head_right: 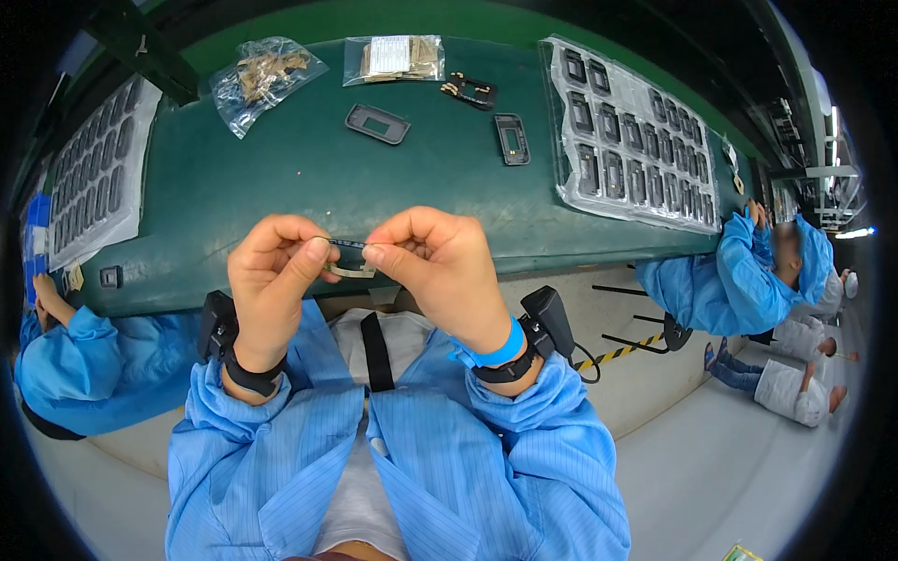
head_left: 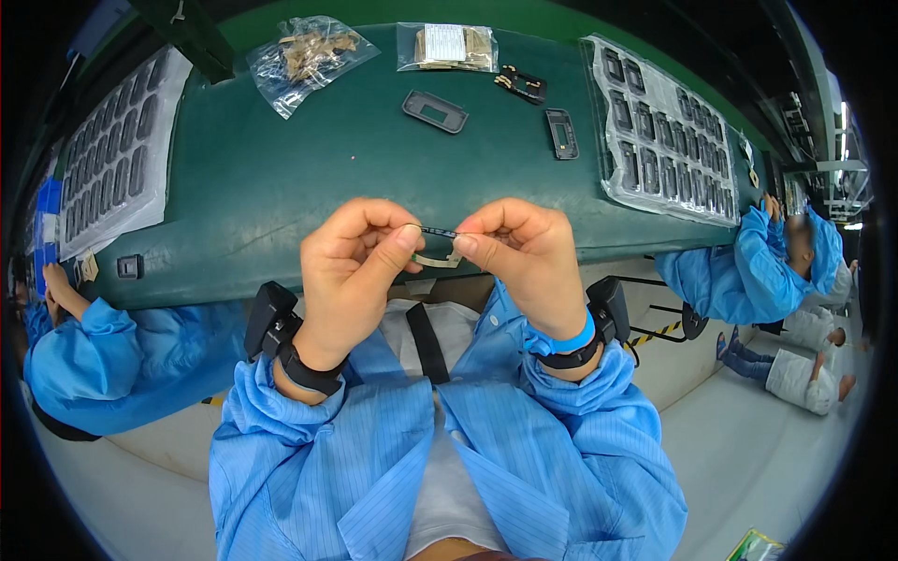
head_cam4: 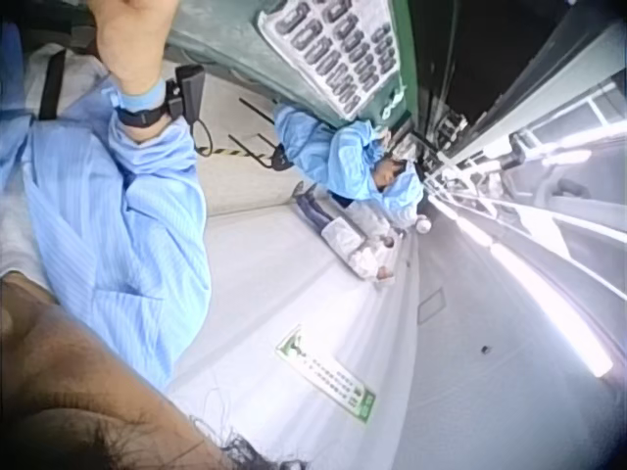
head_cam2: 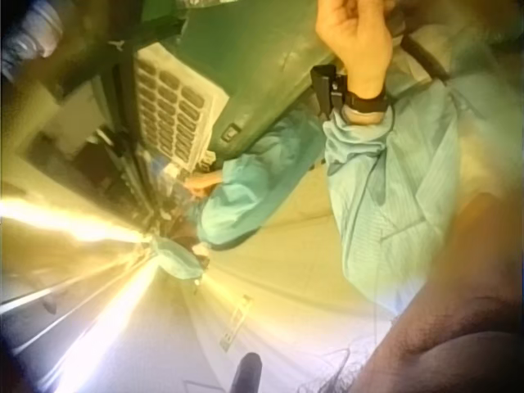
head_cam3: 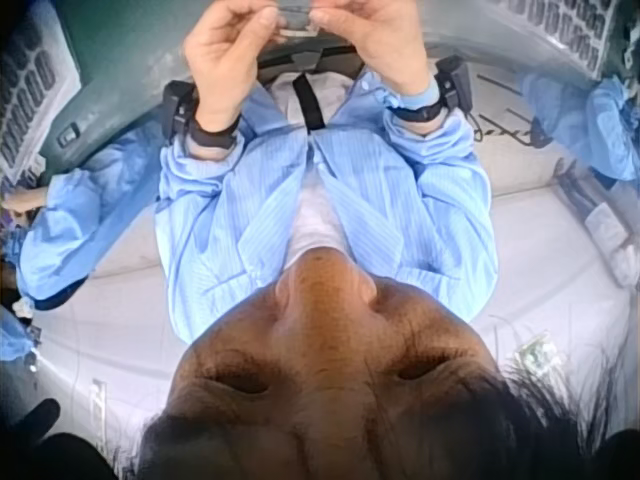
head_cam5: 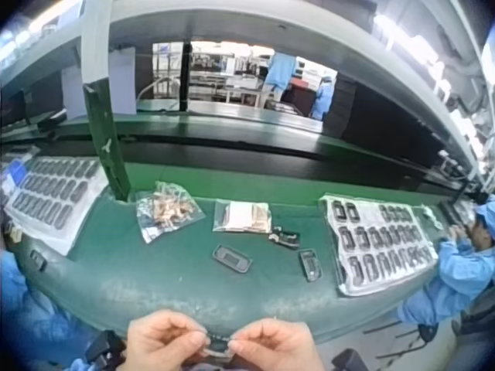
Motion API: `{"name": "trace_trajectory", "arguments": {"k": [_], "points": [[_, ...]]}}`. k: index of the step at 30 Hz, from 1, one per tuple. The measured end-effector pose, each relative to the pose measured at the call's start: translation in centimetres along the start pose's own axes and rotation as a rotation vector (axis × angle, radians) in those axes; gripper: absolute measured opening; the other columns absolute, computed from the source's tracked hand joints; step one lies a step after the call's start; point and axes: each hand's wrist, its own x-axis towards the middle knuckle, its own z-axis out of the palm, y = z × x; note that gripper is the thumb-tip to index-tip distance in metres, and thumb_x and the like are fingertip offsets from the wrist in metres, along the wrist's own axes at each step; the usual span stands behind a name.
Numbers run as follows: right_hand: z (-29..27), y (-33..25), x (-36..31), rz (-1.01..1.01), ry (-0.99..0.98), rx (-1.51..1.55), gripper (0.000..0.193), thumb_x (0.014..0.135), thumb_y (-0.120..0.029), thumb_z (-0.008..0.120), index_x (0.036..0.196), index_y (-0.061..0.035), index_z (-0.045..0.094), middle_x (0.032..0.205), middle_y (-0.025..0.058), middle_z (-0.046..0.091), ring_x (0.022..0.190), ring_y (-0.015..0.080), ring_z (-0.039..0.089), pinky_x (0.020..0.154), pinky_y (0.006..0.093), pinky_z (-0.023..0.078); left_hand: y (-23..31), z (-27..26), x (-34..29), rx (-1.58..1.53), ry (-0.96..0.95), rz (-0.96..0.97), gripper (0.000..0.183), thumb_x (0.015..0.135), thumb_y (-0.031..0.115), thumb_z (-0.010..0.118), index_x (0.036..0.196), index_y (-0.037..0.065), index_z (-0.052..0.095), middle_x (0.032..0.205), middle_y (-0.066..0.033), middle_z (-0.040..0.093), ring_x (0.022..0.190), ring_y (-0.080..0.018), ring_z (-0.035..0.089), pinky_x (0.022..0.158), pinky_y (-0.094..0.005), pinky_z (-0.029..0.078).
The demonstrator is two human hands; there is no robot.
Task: Manually assemble and inspect small electronic plastic and metal components at a factory workbench.
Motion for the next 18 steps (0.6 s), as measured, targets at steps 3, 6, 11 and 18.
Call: {"name": "trace_trajectory", "arguments": {"k": [3, 6, 11, 18], "points": [[0.2, 0.2, 0.1, -0.046, 0.008, -0.072, 0.005, 0.080, -0.001, 0.066, 0.084, 0.0027, 0.064, 0.077, 0.0041, 0.065, 0.070, 0.0069, 0.058, 0.063, 0.0202, 0.047, -0.6, -0.5, 0.5, 0.105, -0.053, 0.138, 0.006, 0.086, 0.003, 0.059, 0.089, -0.001, 0.057, 0.083, -0.0068, 0.059, 0.071, -0.0103, 0.057, 0.065, -0.0224, 0.047], [0.6, 0.5, 0.3, -0.082, 0.019, -0.107, 0.005, 0.080, -0.002, 0.066, 0.081, 0.0026, 0.064, 0.075, 0.0041, 0.065, 0.070, 0.0073, 0.058, 0.063, 0.0210, 0.047, -0.7, -0.6, 0.7, 0.038, -0.007, 0.044, 0.003, 0.085, 0.001, 0.059, 0.086, -0.001, 0.057, 0.083, -0.0058, 0.058, 0.072, -0.0099, 0.055, 0.068, -0.0223, 0.045], [0.9, 1.3, 0.3, -0.130, 0.040, -0.135, 0.005, 0.080, -0.002, 0.066, 0.081, 0.0028, 0.065, 0.074, 0.0047, 0.066, 0.068, 0.0074, 0.058, 0.062, 0.0214, 0.047, -0.9, -0.8, 0.6, -0.022, 0.005, -0.027, 0.001, 0.085, 0.001, 0.058, 0.085, 0.000, 0.057, 0.082, -0.0047, 0.058, 0.070, -0.0093, 0.055, 0.066, -0.0213, 0.045], [0.6, 2.0, 1.1, -0.066, 0.038, -0.047, 0.004, 0.081, 0.000, 0.065, 0.083, 0.0032, 0.065, 0.076, 0.0051, 0.065, 0.068, 0.0076, 0.058, 0.062, 0.0203, 0.047, -1.7, -0.9, 0.8, -0.019, 0.035, -0.072, 0.010, 0.089, 0.010, 0.059, 0.092, 0.000, 0.058, 0.084, -0.0057, 0.061, 0.074, -0.0098, 0.058, 0.068, -0.0226, 0.047]]}}
